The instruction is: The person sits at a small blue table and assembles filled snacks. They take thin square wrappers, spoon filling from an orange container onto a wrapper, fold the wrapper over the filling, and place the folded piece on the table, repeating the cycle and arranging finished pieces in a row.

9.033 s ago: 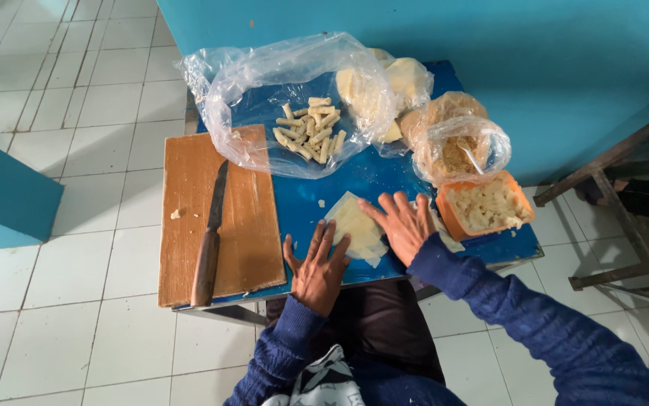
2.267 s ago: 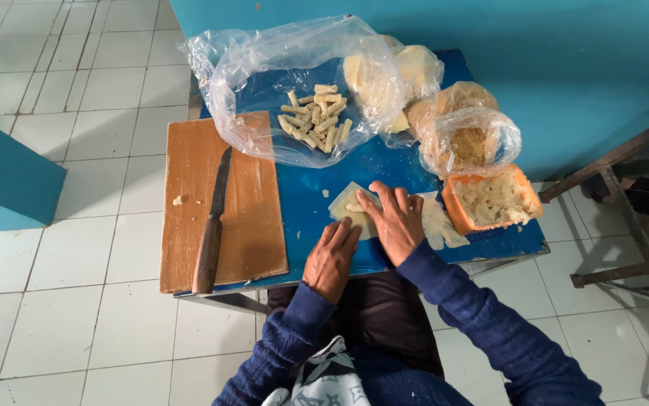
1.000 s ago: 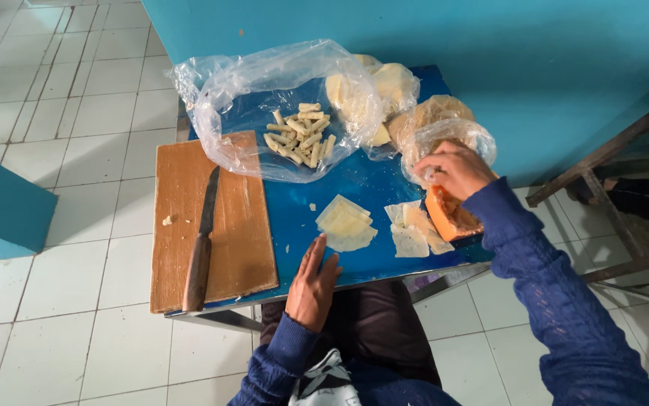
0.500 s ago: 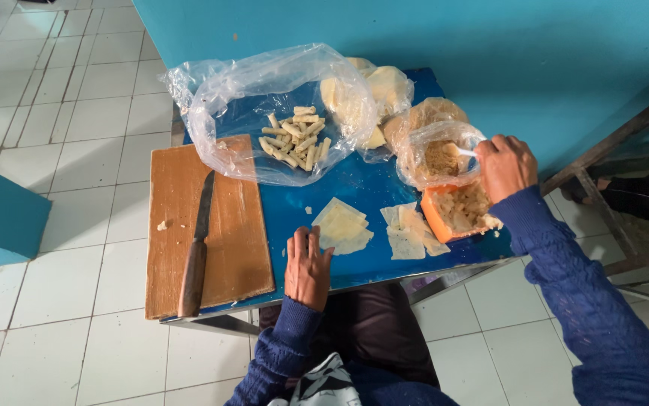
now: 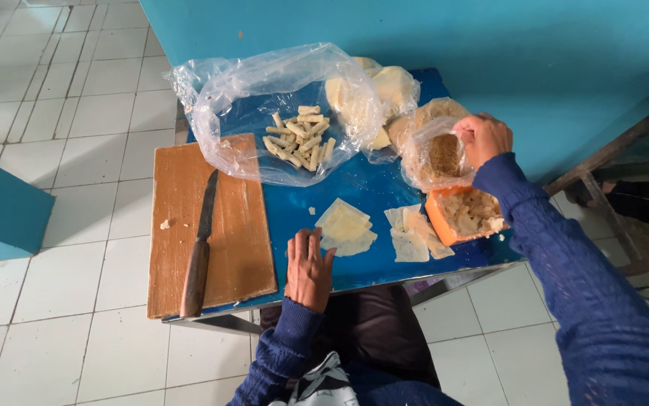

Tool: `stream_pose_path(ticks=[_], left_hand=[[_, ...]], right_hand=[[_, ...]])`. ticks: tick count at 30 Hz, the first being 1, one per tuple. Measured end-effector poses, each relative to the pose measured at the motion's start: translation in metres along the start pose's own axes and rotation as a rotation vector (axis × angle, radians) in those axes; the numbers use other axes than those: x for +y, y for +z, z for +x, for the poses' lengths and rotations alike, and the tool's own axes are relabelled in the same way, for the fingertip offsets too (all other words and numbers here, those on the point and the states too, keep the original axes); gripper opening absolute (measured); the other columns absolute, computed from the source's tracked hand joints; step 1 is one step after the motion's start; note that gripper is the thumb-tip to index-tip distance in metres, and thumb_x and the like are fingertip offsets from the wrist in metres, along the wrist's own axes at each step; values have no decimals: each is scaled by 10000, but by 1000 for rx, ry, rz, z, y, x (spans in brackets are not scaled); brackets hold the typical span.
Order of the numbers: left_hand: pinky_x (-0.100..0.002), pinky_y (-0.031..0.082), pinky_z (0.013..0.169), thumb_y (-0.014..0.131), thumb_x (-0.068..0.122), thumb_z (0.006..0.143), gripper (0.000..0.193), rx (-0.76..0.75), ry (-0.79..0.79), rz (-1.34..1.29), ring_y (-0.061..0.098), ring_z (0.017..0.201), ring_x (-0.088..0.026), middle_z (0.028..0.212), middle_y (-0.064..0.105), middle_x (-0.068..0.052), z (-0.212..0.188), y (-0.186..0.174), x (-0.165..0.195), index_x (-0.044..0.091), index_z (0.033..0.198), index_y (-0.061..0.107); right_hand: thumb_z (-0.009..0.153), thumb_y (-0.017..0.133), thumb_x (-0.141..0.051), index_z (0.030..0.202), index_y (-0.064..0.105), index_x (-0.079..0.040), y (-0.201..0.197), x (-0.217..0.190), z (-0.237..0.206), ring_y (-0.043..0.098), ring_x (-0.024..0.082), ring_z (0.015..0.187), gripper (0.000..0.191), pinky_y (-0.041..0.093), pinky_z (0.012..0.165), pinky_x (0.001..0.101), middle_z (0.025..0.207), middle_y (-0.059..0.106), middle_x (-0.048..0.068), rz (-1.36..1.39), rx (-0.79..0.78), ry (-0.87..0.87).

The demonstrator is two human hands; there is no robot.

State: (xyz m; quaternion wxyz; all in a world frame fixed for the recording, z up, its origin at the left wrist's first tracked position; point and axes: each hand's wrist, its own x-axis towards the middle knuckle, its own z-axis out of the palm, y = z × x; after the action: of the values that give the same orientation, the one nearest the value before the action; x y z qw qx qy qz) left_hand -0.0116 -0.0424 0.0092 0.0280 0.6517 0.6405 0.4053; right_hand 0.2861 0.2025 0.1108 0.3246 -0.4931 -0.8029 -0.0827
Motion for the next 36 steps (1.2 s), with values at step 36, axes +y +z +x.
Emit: stream_pose_path(ticks=[36], left_hand=[[-468, 479, 807, 664, 89, 878, 139, -7, -96, 44, 548, 978, -361, 1044, 539, -176, 10, 9, 1, -6, 954, 597]], right_hand=[[966, 688, -90, 1063, 772, -22, -33, 42, -77, 710, 116, 786, 145, 544, 744, 263, 872, 768, 53, 363, -244, 469]])
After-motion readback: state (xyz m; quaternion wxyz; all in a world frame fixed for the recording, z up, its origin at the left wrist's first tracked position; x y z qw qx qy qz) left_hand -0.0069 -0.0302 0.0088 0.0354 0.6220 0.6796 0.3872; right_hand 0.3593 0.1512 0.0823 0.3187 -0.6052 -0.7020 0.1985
